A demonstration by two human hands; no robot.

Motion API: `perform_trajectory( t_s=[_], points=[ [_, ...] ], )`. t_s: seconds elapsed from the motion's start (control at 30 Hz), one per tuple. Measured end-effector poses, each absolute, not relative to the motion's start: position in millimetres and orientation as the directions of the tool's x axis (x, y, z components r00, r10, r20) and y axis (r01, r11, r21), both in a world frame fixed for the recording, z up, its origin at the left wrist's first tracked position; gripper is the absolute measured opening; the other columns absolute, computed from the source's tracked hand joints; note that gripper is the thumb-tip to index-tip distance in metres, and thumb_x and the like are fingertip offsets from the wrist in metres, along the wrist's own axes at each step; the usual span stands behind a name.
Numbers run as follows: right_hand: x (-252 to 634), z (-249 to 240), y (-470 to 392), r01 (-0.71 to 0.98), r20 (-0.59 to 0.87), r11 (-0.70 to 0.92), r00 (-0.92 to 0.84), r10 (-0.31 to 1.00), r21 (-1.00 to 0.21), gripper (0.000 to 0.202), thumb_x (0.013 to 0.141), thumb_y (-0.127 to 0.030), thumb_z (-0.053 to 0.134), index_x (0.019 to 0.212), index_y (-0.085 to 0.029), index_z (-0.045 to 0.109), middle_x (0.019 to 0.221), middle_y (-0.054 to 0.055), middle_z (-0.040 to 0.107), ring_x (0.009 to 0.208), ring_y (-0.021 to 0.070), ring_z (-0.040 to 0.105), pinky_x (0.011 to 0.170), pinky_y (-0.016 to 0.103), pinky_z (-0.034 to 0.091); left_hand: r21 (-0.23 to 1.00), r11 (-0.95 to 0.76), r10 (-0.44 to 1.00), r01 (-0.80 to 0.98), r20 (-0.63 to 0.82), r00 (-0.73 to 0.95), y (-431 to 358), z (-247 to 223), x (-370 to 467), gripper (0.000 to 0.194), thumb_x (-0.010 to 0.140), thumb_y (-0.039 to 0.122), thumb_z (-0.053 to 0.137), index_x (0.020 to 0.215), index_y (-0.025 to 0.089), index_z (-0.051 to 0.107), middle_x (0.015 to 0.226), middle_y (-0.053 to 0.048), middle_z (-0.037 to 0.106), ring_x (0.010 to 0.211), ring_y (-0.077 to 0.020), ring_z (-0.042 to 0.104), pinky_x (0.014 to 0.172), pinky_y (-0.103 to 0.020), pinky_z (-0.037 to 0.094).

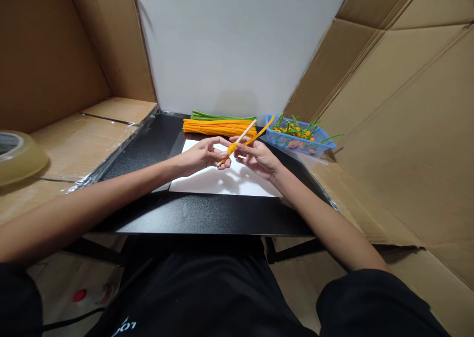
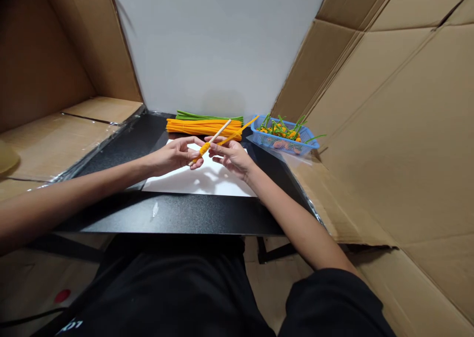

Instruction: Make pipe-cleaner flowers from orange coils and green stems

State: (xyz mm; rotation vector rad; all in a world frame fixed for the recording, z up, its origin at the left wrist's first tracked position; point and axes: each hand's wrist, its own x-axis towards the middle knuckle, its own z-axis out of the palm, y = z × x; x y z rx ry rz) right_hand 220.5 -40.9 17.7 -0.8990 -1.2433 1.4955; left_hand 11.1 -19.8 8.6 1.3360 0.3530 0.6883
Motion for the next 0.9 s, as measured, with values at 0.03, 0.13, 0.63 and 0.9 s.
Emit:
perform_trajectory(
  t_s=[0.03,0.13,0.63,0.9],
  points=[
    [220,17,-42,-0.208,0.034,-0.029,-0.292,0.956,-0.978,0.041,0.057,-0.039,0.096,0.09,-0.022,0.077,0.078,-0.002,0.069,0.072,0.0119,0.06,0.072,0.028,0.051,0.965,0.105,0.629,-0.24,0.123,0.768,-20,9,11,0.025,0.081,0.018,0.071,0.102,0.016,0.059,0.072,-0.004,0.067,0.061,-0.0137,0.059,0.063,-0.03,0.044],
    [218,16,-43,-0.196,0.11,0.051,-0.303,0.947,-0.979,0.037,0.061,-0.043,0.094,0.085,-0.021,0.078,0.079,-0.001,0.069,0.072,0.0117,0.058,0.074,0.028,0.05,0.963,0.16,0.628,-0.216,0.07,0.775,-20,13,12,0.026,0.079,0.02,0.073,0.1,0.016,0.057,0.068,-0.003,0.064,0.057,-0.0131,0.057,0.059,-0.028,0.042],
    [203,8,-49,-0.088,0.306,0.302,-0.043,0.951,-0.949,0.034,0.053,-0.043,0.096,0.073,-0.021,0.077,0.075,0.001,0.073,0.07,0.0153,0.061,0.072,0.033,0.051,0.74,-0.663,0.708,0.113,0.57,0.417,-40,8,17,0.036,0.08,0.047,0.08,0.087,0.015,0.065,0.08,-0.007,0.073,0.068,-0.0153,0.068,0.06,-0.026,0.055],
    [206,11,-48,-0.152,0.222,0.206,-0.094,0.971,-0.967,0.033,0.058,-0.045,0.094,0.063,-0.019,0.073,0.063,-0.001,0.065,0.065,0.0128,0.057,0.066,0.029,0.046,0.957,-0.272,0.862,-0.098,0.288,0.417,-28,10,22,0.037,0.06,0.033,0.092,0.073,0.012,0.065,0.071,-0.008,0.073,0.062,-0.0173,0.068,0.059,-0.03,0.054]
  ],
)
